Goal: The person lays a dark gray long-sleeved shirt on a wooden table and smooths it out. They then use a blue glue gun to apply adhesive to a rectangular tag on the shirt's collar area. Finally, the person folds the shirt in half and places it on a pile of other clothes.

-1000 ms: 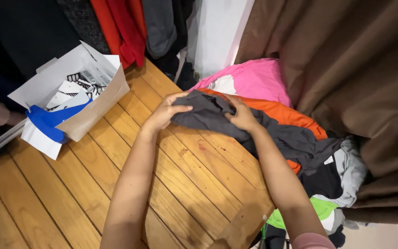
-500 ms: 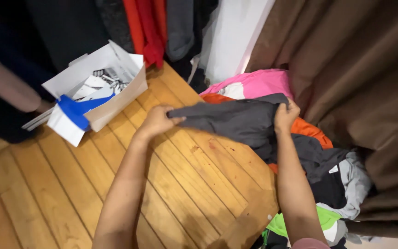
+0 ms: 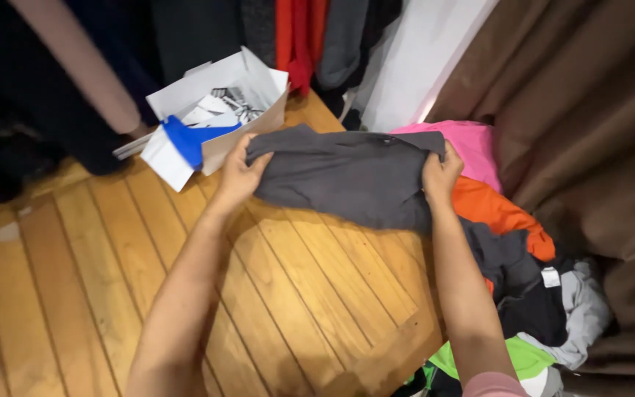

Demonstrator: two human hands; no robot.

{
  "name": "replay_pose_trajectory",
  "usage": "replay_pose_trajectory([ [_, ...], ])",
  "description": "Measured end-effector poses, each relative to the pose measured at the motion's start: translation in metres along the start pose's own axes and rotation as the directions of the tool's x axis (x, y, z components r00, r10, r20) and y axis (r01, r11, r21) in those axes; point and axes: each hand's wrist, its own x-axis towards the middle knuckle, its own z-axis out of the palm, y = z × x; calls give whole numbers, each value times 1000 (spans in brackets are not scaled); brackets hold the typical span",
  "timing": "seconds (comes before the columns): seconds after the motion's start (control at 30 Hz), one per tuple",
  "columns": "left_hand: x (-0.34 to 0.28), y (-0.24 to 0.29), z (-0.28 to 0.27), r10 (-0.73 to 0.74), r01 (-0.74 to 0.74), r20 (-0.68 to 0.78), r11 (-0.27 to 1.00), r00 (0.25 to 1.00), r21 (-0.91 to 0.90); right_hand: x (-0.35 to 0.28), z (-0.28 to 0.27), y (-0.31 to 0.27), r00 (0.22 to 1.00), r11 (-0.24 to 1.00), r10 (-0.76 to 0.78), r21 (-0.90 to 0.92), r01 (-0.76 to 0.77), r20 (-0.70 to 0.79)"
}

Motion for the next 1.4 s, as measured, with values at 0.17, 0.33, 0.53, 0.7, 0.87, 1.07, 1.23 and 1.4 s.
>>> replay_pose_trajectory([
  [0.17, -34, 23, -81, -71, 65, 44, 988, 996, 138, -12, 36, -6, 998, 997, -11, -76, 17, 68],
  [0.33, -79, 53, -162, -168, 161, 42, 979, 985, 127, -34, 82, -63, 986, 986, -64, -145, 86, 152],
  [0.53, -129, 87, -253, -249, 275, -116, 864, 961, 421, -77, 143, -138, 949, 977, -144, -114, 182, 280],
  [0.7, -179, 107, -332, -292, 345, -188, 711, 938, 613, -130, 197, -186, 834, 946, 22, -281, 161, 552],
  [0.87, -248, 121, -400, -349, 482, -332, 602, 876, 637, -194, 232, -248, 756, 968, -22, -175, 180, 654],
  [1.07, -303, 105, -423, -258, 446, -368, 614, 893, 651, -245, 225, -303, 683, 974, -78, -92, 208, 726],
  [1.23, -314, 112, -425, -185, 402, -383, 668, 905, 627, -263, 204, -278, 684, 978, -78, -77, 193, 725],
  [1.4, -325, 179, -425, -295, 436, -322, 583, 900, 685, -288, 184, -266, 526, 983, -58, -43, 179, 849],
])
